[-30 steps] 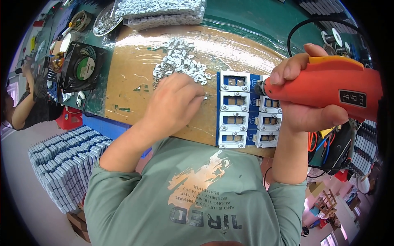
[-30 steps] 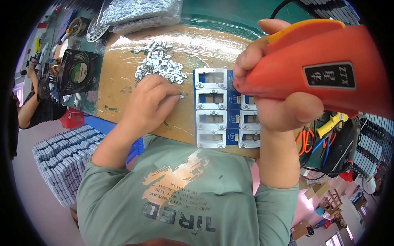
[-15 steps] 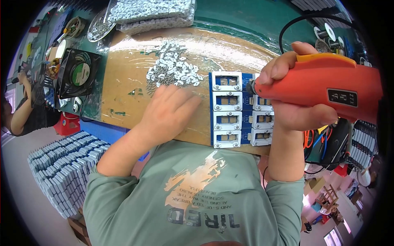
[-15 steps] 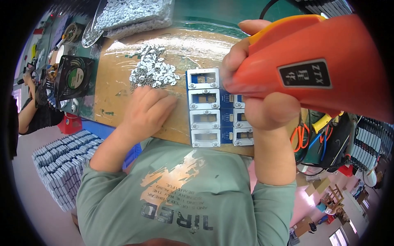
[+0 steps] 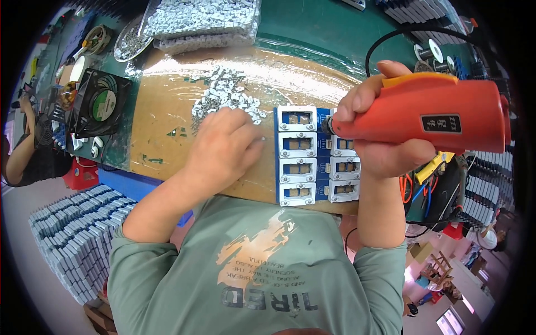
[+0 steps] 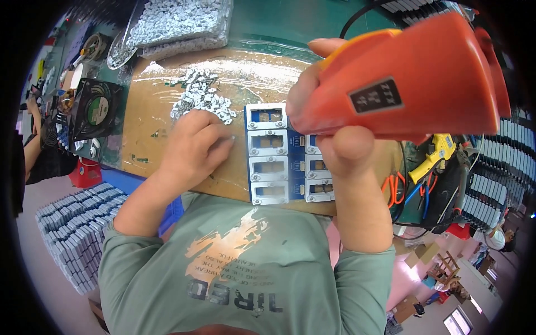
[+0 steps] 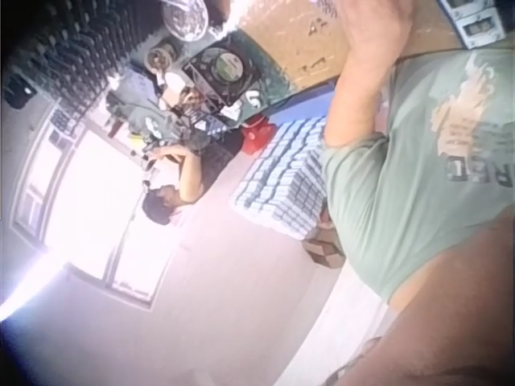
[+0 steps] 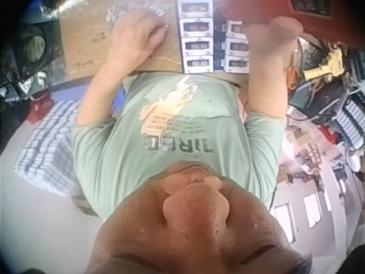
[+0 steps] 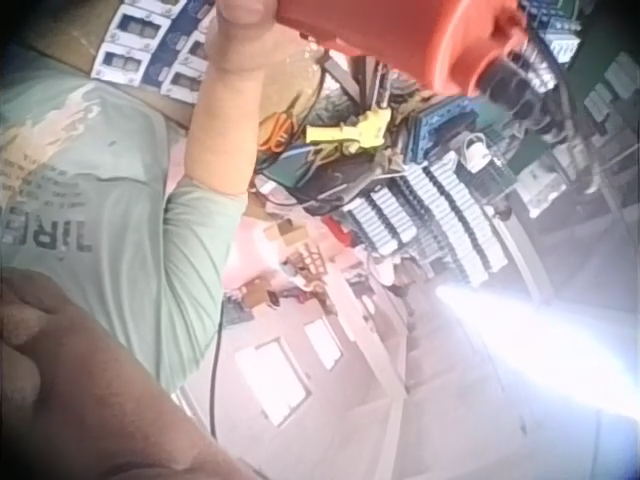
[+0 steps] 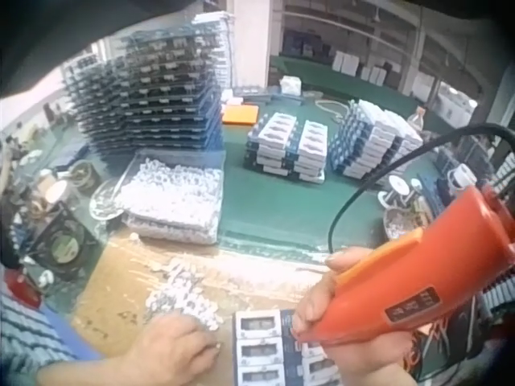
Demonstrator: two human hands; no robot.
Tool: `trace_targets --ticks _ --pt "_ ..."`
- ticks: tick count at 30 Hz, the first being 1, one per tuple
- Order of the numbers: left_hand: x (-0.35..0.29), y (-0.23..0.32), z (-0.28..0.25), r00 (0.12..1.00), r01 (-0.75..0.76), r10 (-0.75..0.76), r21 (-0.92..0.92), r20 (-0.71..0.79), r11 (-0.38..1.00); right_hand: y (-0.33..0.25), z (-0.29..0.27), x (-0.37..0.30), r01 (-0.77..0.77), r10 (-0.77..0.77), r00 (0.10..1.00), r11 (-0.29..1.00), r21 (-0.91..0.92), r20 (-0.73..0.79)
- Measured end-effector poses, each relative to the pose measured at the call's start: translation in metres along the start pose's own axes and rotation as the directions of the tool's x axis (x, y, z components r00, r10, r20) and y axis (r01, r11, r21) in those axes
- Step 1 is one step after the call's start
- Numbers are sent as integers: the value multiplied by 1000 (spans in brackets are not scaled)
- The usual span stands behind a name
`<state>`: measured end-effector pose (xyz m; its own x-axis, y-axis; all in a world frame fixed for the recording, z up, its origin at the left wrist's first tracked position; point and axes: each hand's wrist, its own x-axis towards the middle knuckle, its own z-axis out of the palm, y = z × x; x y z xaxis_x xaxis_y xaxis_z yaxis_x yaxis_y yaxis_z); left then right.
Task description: The person assembles electronic components onto a circuit board using an electric screwdriver.
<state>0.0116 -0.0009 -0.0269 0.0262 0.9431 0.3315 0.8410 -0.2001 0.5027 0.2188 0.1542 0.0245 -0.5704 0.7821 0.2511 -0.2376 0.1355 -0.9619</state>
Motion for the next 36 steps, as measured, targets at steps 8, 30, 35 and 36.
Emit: trace_targets --ticks 8,30,35,36 --pt "63 6 25 986 -105 100 -32 -131 994 7 -5 37 247 -381 901 844 476 208" --pt "65 9 38 998 31 -30 19 -56 999 -5 41 34 25 -47 998 929 369 50" --pt "66 7 41 996 50 -51 -12 -70 999 -7 46 37 12 -12 1000 1000 7 12" --pt "64 7 42 996 60 -60 -6 -61 998 -5 46 37 6 -7 1000 1000 22 3"
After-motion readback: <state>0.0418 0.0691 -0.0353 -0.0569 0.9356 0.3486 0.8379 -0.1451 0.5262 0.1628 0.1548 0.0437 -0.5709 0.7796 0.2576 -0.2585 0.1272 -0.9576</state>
